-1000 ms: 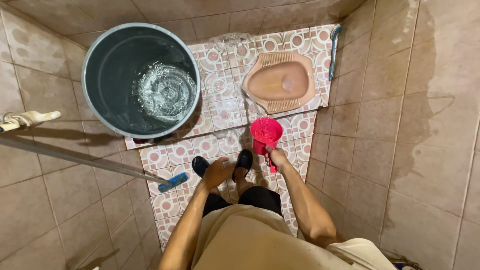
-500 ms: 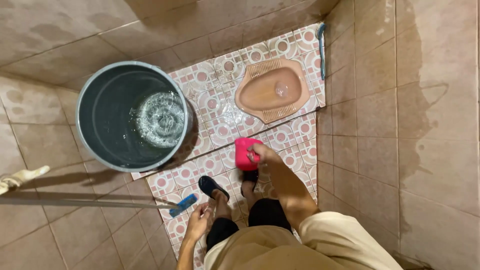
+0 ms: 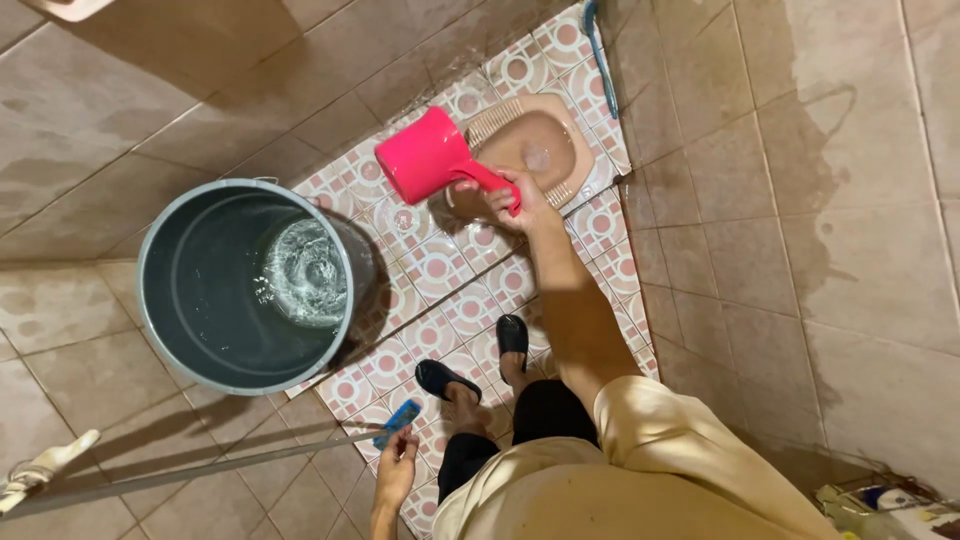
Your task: Cleaning a bathroom including mopping the floor and organizing toiletries.
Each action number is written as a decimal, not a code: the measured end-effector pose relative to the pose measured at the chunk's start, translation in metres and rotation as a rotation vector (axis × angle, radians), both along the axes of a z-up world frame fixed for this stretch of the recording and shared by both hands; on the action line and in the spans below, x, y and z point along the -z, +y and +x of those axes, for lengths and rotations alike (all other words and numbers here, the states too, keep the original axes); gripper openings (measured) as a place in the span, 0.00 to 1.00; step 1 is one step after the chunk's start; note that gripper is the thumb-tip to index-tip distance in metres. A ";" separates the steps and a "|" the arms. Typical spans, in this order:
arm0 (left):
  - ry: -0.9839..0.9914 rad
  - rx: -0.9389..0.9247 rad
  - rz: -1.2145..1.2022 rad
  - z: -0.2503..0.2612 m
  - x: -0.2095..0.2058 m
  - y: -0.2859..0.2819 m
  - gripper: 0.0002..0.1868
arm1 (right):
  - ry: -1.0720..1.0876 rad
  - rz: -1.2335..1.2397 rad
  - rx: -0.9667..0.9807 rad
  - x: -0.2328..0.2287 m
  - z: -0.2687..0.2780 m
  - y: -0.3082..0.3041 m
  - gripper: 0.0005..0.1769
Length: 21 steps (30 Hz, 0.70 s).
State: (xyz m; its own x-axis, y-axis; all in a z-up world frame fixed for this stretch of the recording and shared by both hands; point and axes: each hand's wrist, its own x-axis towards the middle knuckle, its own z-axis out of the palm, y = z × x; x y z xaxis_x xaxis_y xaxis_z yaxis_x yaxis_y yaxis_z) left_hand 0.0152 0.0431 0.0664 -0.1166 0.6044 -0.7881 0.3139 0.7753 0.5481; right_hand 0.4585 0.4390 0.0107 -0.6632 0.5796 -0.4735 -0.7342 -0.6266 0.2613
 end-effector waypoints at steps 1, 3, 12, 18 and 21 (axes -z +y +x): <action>0.008 -0.011 0.011 0.000 -0.001 0.007 0.23 | 0.034 0.097 0.109 -0.009 0.002 -0.001 0.26; 0.016 -0.022 0.023 -0.002 -0.003 0.016 0.23 | 0.068 0.195 0.218 -0.035 0.001 -0.004 0.25; -0.016 -0.128 0.015 -0.023 0.013 -0.003 0.23 | 0.158 0.386 0.283 -0.098 -0.046 -0.005 0.32; -0.128 -0.227 0.109 -0.046 0.057 -0.015 0.23 | -0.597 0.644 -0.218 -0.133 -0.173 -0.027 0.28; -0.181 -0.203 0.330 -0.056 0.054 0.016 0.24 | -1.299 1.074 -0.366 -0.116 -0.252 -0.041 0.25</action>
State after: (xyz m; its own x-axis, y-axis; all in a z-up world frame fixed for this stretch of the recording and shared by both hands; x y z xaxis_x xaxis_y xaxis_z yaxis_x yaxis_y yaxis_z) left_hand -0.0408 0.0589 0.0128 -0.1366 0.8066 -0.5751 0.0490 0.5853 0.8093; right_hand 0.2061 0.3985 0.1265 -0.3497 0.8887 -0.2965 0.0998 -0.2793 -0.9550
